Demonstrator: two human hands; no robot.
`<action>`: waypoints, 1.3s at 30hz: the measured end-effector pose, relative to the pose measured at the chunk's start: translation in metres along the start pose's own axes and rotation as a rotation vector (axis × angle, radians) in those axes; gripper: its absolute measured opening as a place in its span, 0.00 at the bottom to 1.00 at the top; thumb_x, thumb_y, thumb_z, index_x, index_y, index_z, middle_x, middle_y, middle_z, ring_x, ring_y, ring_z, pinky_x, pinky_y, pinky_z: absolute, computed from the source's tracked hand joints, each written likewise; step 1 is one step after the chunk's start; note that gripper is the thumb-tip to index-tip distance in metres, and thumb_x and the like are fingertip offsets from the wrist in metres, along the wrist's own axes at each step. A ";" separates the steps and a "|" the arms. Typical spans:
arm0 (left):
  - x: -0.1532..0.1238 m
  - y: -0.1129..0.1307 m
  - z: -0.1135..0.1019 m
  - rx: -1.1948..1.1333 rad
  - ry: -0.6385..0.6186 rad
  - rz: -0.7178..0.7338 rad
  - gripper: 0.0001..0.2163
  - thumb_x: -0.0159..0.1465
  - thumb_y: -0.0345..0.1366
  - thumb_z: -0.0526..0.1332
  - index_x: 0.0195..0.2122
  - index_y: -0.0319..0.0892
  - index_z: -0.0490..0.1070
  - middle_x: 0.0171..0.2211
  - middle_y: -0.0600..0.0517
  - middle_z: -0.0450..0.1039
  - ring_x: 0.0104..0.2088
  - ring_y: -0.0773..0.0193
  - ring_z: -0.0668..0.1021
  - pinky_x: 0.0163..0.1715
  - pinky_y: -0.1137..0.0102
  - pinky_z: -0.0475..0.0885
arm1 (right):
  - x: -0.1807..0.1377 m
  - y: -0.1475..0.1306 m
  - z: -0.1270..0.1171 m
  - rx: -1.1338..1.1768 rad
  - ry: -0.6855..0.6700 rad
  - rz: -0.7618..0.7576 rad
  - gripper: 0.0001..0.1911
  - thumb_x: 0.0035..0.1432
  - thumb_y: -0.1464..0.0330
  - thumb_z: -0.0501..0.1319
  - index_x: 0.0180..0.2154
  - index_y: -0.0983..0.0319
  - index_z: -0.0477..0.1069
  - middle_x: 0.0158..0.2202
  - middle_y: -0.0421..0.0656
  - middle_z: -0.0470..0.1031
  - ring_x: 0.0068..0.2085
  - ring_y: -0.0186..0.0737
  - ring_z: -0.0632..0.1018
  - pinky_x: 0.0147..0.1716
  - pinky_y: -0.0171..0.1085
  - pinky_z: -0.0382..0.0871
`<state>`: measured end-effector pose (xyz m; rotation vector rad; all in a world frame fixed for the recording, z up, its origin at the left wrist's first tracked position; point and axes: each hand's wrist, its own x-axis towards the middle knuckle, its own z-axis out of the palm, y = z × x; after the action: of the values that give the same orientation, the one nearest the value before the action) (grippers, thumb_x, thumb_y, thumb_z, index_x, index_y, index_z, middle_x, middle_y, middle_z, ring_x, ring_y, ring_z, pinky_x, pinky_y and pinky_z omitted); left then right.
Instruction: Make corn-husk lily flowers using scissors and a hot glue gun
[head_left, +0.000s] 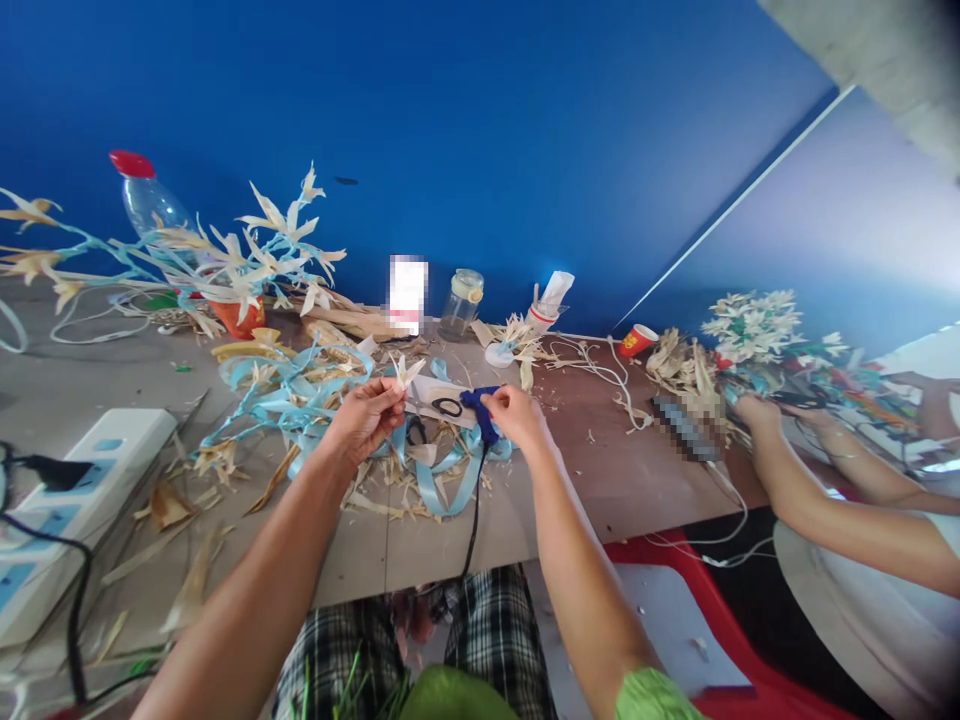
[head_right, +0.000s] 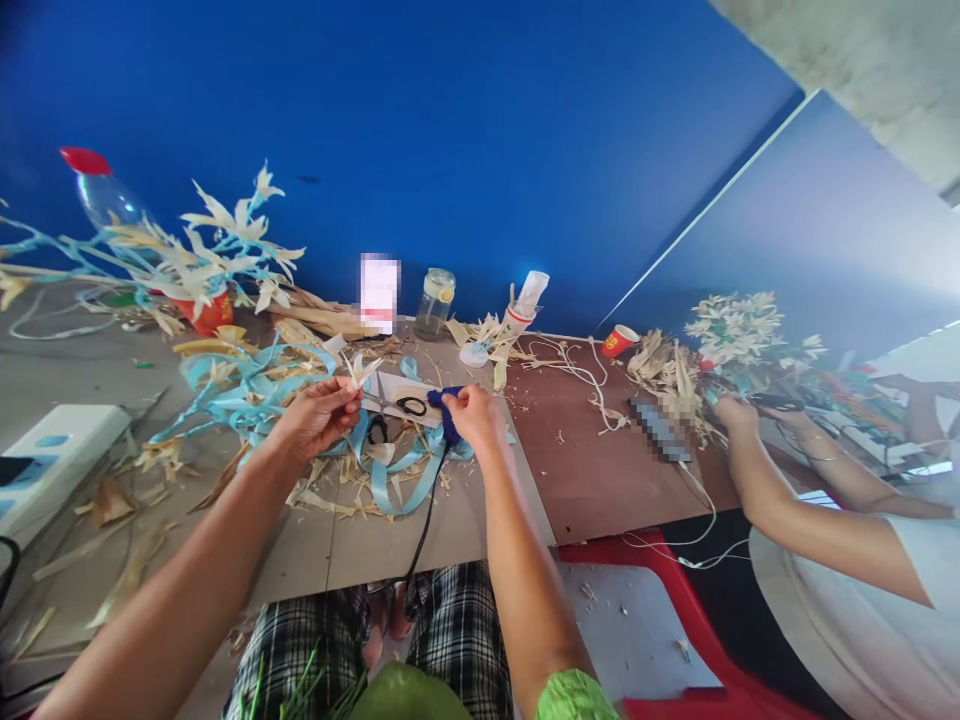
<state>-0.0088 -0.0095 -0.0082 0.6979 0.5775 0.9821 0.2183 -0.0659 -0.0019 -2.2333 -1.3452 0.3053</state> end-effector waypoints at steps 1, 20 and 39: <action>0.001 -0.001 -0.001 0.002 -0.004 0.001 0.09 0.46 0.29 0.69 0.22 0.35 0.68 0.21 0.53 0.67 0.19 0.76 0.66 0.15 0.81 0.59 | -0.001 0.003 0.004 -0.071 -0.036 0.021 0.15 0.52 0.56 0.59 0.33 0.61 0.72 0.33 0.44 0.75 0.35 0.39 0.75 0.34 0.35 0.63; -0.002 -0.001 -0.002 -0.026 -0.094 0.003 0.09 0.47 0.30 0.70 0.22 0.36 0.68 0.21 0.53 0.67 0.19 0.76 0.66 0.16 0.80 0.60 | -0.005 -0.010 0.016 -0.359 -0.148 0.035 0.29 0.48 0.58 0.62 0.50 0.65 0.63 0.47 0.55 0.74 0.48 0.51 0.75 0.42 0.41 0.66; -0.006 0.002 -0.001 -0.051 -0.136 0.013 0.10 0.47 0.30 0.70 0.23 0.36 0.68 0.23 0.53 0.68 0.20 0.75 0.67 0.17 0.80 0.62 | -0.009 0.015 -0.004 0.077 0.187 0.094 0.21 0.55 0.61 0.53 0.49 0.65 0.62 0.40 0.49 0.75 0.41 0.44 0.76 0.39 0.38 0.67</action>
<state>-0.0124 -0.0137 -0.0067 0.7177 0.4277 0.9505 0.2265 -0.0809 -0.0070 -2.2046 -1.1146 0.1731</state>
